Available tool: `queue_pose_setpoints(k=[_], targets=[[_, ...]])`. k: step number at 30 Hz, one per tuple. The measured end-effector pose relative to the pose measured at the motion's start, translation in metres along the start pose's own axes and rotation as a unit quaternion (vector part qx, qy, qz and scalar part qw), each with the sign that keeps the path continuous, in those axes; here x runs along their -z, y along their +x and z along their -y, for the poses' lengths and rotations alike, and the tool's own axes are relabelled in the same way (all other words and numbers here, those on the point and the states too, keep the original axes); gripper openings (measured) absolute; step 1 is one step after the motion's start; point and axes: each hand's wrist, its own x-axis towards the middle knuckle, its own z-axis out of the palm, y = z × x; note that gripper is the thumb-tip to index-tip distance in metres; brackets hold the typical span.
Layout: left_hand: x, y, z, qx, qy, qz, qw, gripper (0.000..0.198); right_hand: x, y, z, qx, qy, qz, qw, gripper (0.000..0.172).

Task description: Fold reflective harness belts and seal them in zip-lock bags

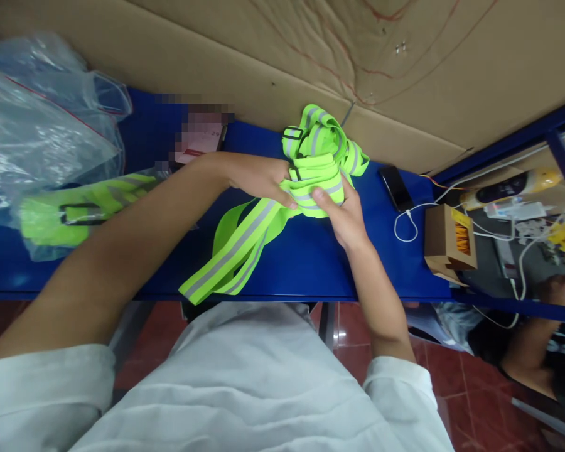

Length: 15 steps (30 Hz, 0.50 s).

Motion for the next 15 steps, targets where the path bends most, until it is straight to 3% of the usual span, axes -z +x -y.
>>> queue_pose_setpoints(k=[3,8,15], targets=[[-0.001,0.000,-0.002,0.006,-0.007,0.035,0.999,0.044,0.004,0.000,0.000,0.006,-0.009,0.003,1.000,0.068],[-0.005,-0.004,-0.019,0.039,-0.009,0.067,0.997,0.046,0.006,0.002,0.008,-0.046,0.032,0.033,0.998,0.063],[-0.008,-0.013,-0.041,0.013,0.010,0.097,0.995,0.038,0.007,0.003,0.018,-0.069,0.004,0.106,0.992,0.077]])
